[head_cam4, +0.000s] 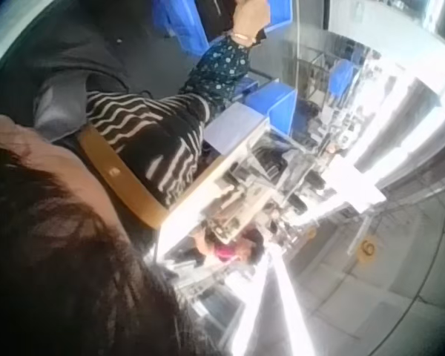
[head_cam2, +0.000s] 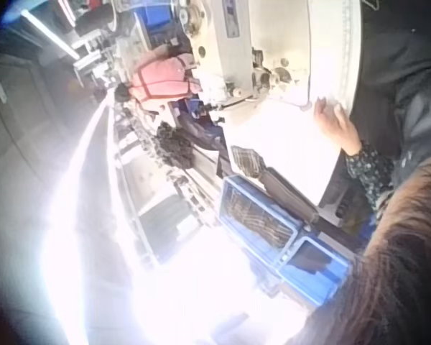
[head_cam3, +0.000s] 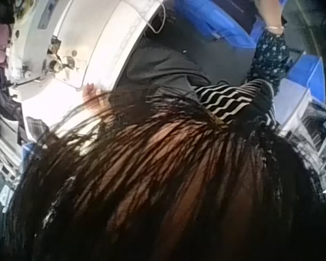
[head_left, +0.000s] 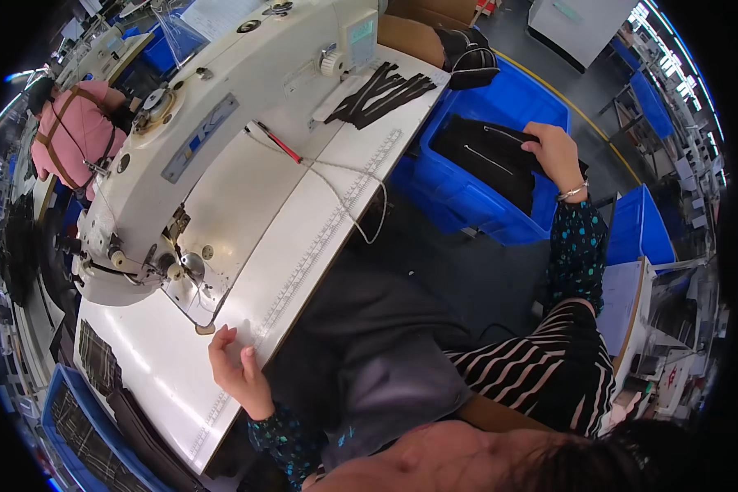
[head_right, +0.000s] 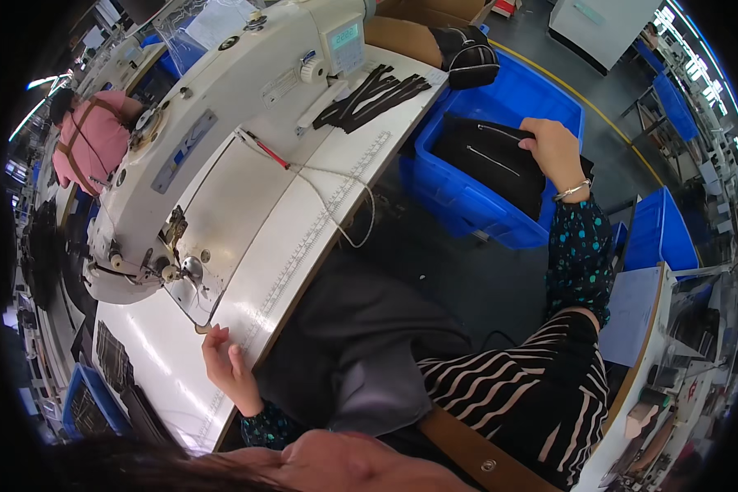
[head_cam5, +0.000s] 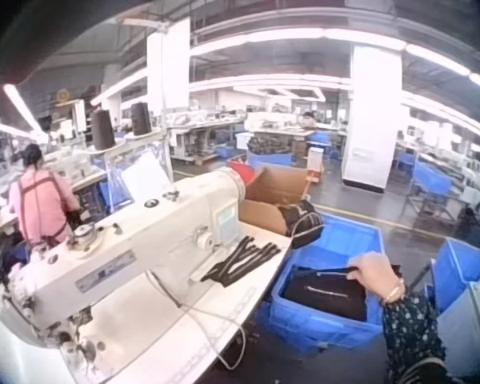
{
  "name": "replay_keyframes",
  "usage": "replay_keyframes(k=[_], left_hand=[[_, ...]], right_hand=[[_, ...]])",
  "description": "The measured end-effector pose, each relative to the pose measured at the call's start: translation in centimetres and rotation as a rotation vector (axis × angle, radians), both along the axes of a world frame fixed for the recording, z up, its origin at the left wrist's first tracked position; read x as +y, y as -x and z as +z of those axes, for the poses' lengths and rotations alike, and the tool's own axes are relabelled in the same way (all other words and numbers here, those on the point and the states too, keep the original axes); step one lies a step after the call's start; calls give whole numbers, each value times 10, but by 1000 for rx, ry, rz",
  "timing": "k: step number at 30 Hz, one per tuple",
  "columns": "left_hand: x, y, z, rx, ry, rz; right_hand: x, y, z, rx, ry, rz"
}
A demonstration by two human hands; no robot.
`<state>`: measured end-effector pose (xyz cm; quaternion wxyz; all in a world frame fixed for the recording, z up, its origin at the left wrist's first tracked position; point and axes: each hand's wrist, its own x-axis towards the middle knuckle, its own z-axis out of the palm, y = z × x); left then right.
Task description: The person operates an industrial sewing machine to attach a zipper to a piece of dark fabric. They align the zipper with the fabric edge, guide the material under the presser foot, and sew along the zipper teeth. The person handles the fabric and zipper with both hands, adjusting the position as needed to ensure a straight stitch.
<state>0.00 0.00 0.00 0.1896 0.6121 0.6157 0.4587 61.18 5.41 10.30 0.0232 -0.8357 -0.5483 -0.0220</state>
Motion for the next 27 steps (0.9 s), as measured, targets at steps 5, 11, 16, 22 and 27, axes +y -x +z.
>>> replay_keyframes(k=[5,11,16,22,27], left_hand=[[-6,-3,1,-5,20,23],[2,-10,-4,128,-7,35],[-3,-7,-8,180,-17,69],[-6,1,-9,284,1,119],[0,5,-14,344,-4,110]], right_hand=[[-2,-68,-111,17,-226,78],[15,-63,-211,85,360,370],[27,-60,-243,-200,560,370],[43,-72,-245,-267,533,318],[39,-79,-241,-214,573,238]])
